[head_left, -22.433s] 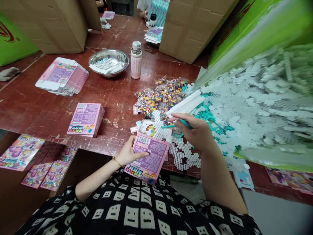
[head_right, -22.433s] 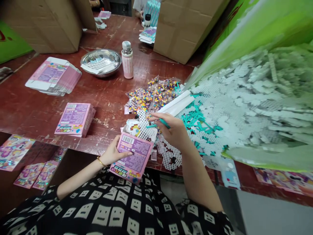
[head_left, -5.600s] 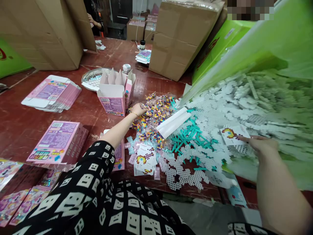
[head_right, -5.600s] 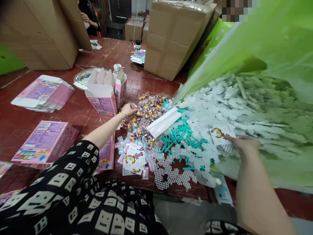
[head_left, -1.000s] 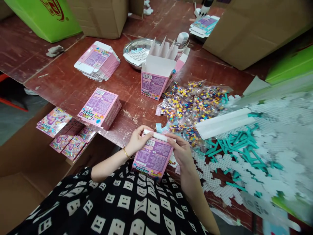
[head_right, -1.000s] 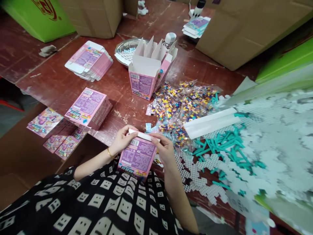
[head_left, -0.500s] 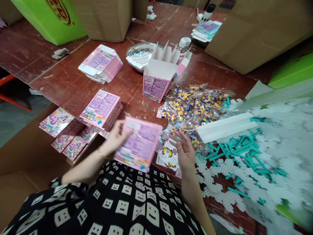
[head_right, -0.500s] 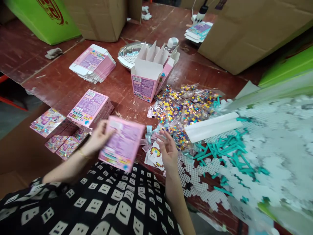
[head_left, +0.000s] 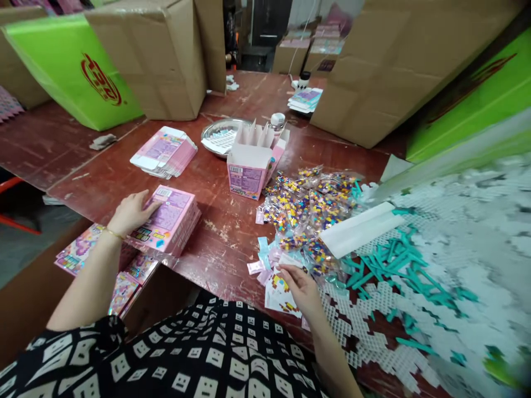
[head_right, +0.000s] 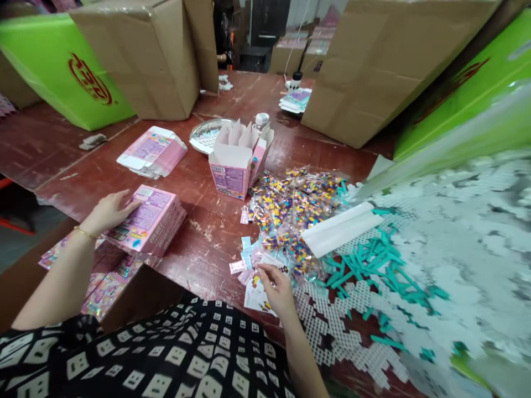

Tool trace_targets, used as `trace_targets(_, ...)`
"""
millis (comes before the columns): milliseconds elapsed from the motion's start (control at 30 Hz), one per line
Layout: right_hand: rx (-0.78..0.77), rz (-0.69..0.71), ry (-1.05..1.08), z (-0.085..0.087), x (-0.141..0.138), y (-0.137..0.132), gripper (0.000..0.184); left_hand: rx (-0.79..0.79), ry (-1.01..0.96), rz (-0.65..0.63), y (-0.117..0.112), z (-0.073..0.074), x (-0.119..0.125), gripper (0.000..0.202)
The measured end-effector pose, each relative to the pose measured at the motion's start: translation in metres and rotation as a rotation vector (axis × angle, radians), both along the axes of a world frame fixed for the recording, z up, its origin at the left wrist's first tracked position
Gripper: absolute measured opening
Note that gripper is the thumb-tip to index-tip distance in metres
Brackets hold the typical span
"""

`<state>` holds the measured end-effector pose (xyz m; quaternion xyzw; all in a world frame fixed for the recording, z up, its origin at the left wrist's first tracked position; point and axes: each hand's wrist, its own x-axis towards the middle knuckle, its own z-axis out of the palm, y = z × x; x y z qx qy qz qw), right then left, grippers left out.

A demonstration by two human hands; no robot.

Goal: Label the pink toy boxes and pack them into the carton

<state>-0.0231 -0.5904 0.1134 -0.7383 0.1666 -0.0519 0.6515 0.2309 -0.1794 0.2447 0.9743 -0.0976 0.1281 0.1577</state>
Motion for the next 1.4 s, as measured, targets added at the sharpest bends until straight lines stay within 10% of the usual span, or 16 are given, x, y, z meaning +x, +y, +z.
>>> trace_targets(67, -0.045, 0.007, 0.007, -0.001, 0.003, 0.000, 0.038, 0.063, -0.189, 0.035, -0.035, 0.017, -0.030, 0.066)
trace_targets(267, -0.260, -0.042, -0.267, 0.016, 0.015, 0.018, 0.021, -0.391, -0.350, -0.518, -0.184, 0.046, -0.063, 0.028)
trace_targets(367, -0.436, -0.043, -0.261, 0.024, 0.012, 0.000, 0.019, -0.549, -0.191, -0.645, -0.240, 0.018, -0.050, 0.022)
trace_targets(500, -0.569, -0.225, -0.201, 0.031, 0.019, -0.061, 0.021, -0.576, 0.106, -0.767, -0.283, -0.057, -0.051, 0.020)
trace_targets(633, -0.736, -0.246, -0.165, 0.032, 0.069, -0.109, 0.037, -0.419, 0.274, -0.779, -0.299, -0.127, -0.065, 0.016)
trace_targets(733, -0.984, -0.150, 0.017, 0.032, 0.115, -0.121, 0.054, -0.446, 0.282, -0.760, -0.297, -0.146, -0.072, 0.016)
trace_targets(933, -1.038, -0.186, -0.149, 0.053, 0.104, -0.104, 0.044, -1.049, 0.835, -0.597, -0.290, -0.107, -0.086, 0.046)
trace_targets(1067, -0.942, 0.196, -0.606, 0.067, 0.041, -0.060, 0.045, -1.469, 1.347, -0.451, -0.295, -0.074, -0.099, 0.057)
trace_targets(1233, -0.707, -0.013, -0.185, 0.034, 0.004, -0.039, 0.064, -1.493, 1.212, -0.234, -0.281, -0.076, -0.112, 0.057)
trace_targets(1400, -0.778, 0.165, 0.206, 0.007, 0.009, -0.052, 0.053, -1.399, 1.192, -0.150, -0.258, -0.096, -0.116, 0.058)
